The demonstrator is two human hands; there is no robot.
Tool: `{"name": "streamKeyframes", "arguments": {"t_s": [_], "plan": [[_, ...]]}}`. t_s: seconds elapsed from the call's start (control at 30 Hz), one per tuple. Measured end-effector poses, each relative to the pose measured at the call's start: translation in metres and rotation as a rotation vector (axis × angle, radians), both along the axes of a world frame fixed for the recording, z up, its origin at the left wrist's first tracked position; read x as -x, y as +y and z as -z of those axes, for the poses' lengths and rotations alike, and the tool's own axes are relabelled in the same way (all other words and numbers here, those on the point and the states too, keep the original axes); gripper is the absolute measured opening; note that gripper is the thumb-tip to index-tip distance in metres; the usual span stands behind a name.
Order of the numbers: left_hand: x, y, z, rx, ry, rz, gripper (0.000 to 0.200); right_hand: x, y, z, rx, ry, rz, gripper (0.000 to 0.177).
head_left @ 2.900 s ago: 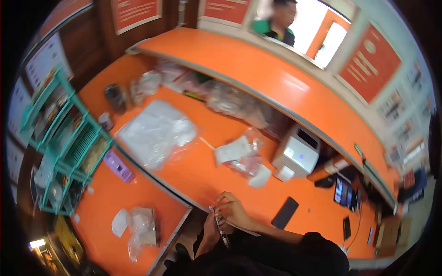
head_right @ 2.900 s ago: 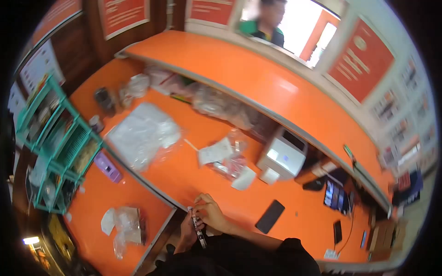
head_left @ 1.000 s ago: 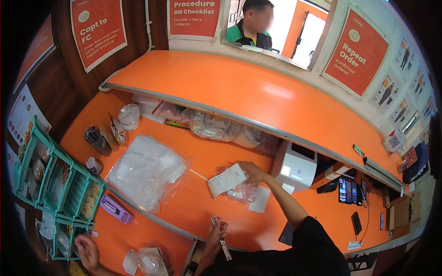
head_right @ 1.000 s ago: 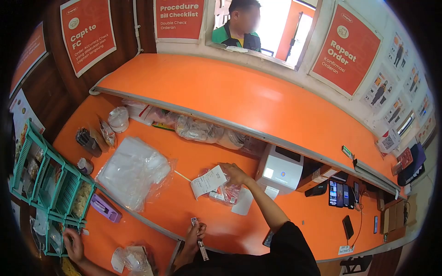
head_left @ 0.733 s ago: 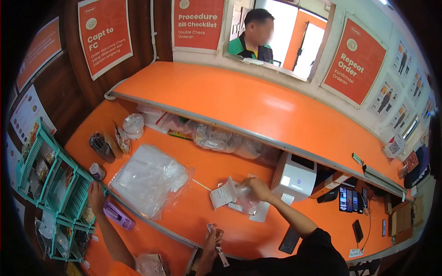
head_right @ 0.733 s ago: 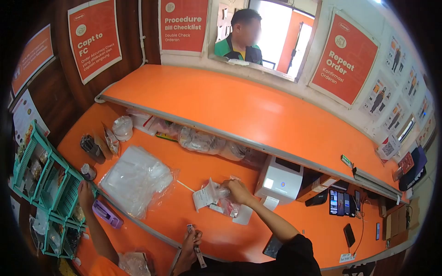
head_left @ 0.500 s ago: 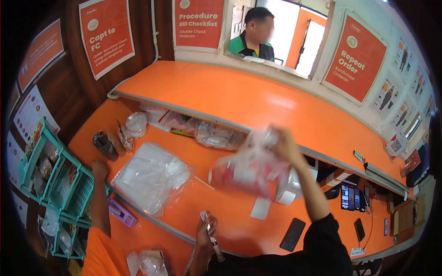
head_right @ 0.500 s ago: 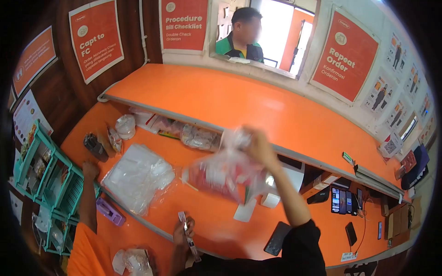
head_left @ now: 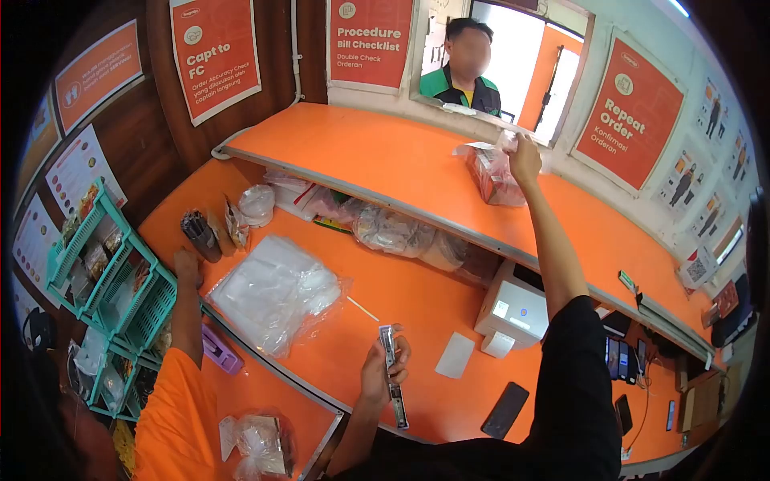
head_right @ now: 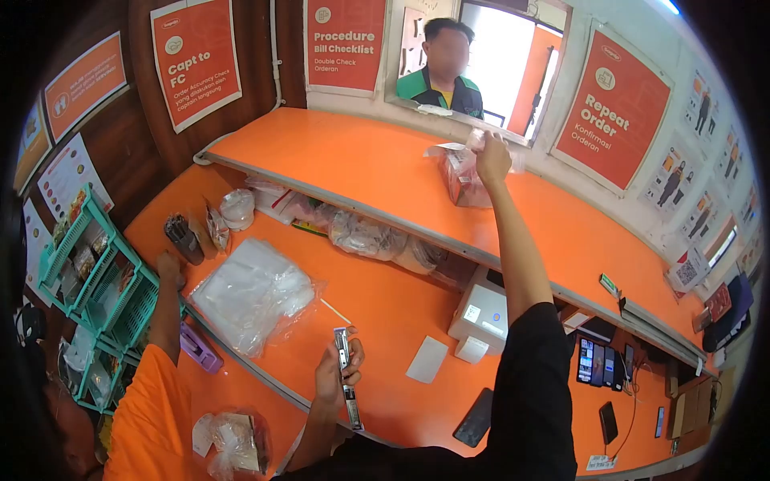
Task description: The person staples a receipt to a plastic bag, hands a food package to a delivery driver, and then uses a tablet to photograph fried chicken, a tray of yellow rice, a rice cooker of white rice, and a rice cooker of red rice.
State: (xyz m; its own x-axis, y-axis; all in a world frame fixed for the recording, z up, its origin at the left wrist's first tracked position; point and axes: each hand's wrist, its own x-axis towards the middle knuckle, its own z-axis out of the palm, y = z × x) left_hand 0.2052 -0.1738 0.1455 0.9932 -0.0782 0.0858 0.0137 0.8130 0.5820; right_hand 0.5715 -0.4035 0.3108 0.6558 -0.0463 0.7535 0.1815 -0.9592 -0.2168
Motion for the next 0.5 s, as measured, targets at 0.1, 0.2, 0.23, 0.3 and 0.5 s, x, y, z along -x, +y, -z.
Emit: {"name": "streamKeyframes", "arguments": {"t_s": [0.1,0.2,0.23,0.3,0.5], "plan": [[-0.001,-0.006,-0.003,0.134,-0.008,0.018,0.038,0.014,0.004,0.003,0.061,-0.015,0.043,0.052],[-0.004,-0.019,-0.008,0.051,0.058,-0.057,0.037,0.092,0.035,0.030,0.071,-0.284,-0.256,0.053],[-0.007,-0.025,-0.009,-0.016,0.085,-0.111,0.035,0.150,0.046,0.049,-0.077,-0.101,-0.507,0.054],[-0.009,-0.039,-0.012,0.010,0.042,-0.089,0.035,0.259,0.061,0.043,-0.375,0.363,-1.048,0.028],[0.004,-0.093,-0.017,-0.274,0.112,-0.063,0.038,0.347,0.034,0.114,-0.472,0.185,-0.807,0.017]]}}
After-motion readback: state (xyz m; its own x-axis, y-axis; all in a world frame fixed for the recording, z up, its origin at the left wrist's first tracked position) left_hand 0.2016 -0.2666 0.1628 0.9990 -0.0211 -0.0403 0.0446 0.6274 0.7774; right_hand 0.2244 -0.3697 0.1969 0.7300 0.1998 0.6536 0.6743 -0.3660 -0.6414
